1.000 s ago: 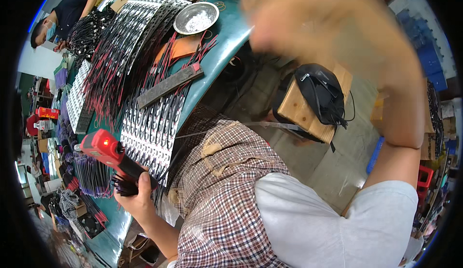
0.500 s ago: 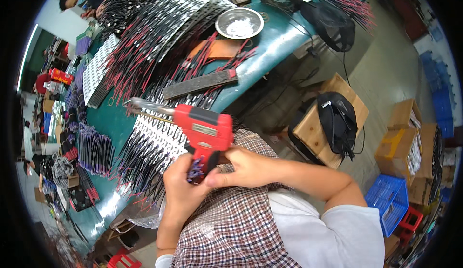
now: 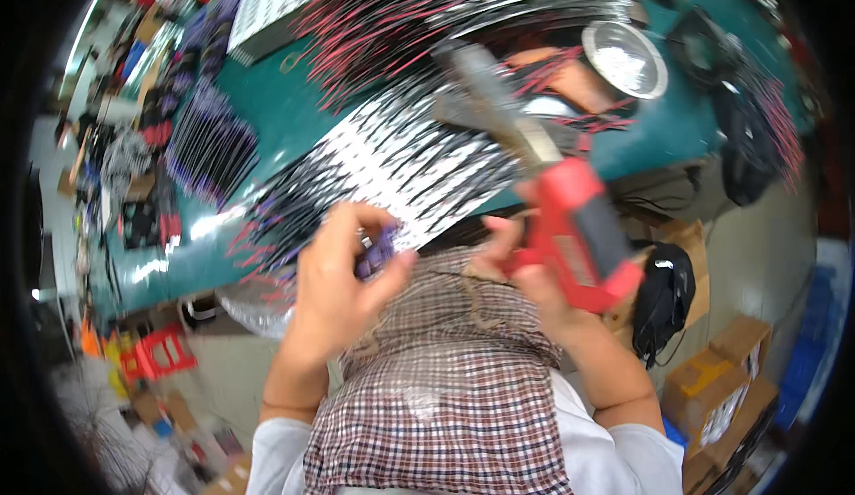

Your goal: The person arranges LED strips on a workbench, gathers the attached wire ends by hand, and solders them using a soldering iron.

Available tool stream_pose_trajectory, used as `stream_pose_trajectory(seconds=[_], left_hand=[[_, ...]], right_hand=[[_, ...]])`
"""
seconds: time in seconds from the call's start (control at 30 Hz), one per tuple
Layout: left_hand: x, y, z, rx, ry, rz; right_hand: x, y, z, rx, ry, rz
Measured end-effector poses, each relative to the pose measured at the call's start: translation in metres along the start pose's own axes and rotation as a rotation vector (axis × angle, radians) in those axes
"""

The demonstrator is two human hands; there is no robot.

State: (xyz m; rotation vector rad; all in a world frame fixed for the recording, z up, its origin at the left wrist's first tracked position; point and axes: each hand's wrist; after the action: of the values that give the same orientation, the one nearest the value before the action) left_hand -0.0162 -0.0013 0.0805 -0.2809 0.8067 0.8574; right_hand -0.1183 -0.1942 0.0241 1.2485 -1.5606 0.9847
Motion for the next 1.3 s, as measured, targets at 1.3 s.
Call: stream_pose_trajectory(seconds=[1.3], left_hand=[[0.069, 0.017, -0.034, -0.203, -0.224, 0.165]], right_hand=[[-0.007, 0.042, 0.023, 0.384, 0.800, -0.125]])
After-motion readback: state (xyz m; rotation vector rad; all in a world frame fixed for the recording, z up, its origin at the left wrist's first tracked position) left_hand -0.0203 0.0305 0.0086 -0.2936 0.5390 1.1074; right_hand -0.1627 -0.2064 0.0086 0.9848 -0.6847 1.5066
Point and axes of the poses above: each hand's wrist, its own y-axis away from the middle knuckle, its own z-axis out of the back of the hand, x = y × z, and after that the axes turned 10 degrees about x, right-handed
